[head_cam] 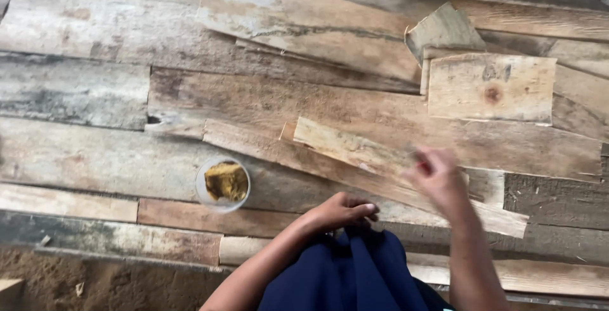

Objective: The person uses a red utility knife to cut thin wooden strips on a wooden workbench. They repeatedly position, cut, and stack the strips, occasionally moving other pieces aside to access the work area.

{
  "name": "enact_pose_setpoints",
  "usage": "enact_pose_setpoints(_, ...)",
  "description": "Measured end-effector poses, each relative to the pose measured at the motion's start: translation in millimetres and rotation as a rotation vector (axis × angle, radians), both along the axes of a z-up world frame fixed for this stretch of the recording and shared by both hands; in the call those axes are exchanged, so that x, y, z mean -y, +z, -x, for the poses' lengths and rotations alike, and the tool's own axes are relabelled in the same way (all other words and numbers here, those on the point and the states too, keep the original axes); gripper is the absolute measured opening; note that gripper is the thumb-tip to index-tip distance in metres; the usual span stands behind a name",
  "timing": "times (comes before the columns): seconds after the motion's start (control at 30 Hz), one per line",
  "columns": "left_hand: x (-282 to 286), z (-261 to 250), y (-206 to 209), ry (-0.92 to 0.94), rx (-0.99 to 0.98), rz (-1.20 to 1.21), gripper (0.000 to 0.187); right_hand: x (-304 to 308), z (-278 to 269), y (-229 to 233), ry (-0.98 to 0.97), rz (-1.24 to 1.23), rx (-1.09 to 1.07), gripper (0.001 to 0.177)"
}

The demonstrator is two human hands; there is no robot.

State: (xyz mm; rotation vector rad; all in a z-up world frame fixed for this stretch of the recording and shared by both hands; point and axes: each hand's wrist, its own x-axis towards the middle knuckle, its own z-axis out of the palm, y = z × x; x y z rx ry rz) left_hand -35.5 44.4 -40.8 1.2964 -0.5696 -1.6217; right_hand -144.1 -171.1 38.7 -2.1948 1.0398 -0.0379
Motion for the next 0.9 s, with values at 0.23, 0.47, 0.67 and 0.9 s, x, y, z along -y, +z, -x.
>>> enact_pose_setpoints(0.23, -47, 44, -48, 0.031, 0.534, -0.028, 0.044, -80, -26, 6, 0.512, 0.254, -0.548, 0.096)
enact_pose_setpoints(0.47, -60, 72, -12, -0.218, 0.434, 0.052, 0.048, -52, -4, -66, 0.591, 0.539, -0.538, 0.074)
enact_pose_setpoints(0.67, -64, 74, -31, -0.14, 0.495, 0.034, 0.045, 3, 16, -92, 0.492, 0.976, -0.207, 0.034)
enact_pose_setpoints(0.9, -55, 91, -58, -0.013, 0.552, -0.071, 0.039, 23, 8, -71, 0.331, 0.756, -0.32, 0.036)
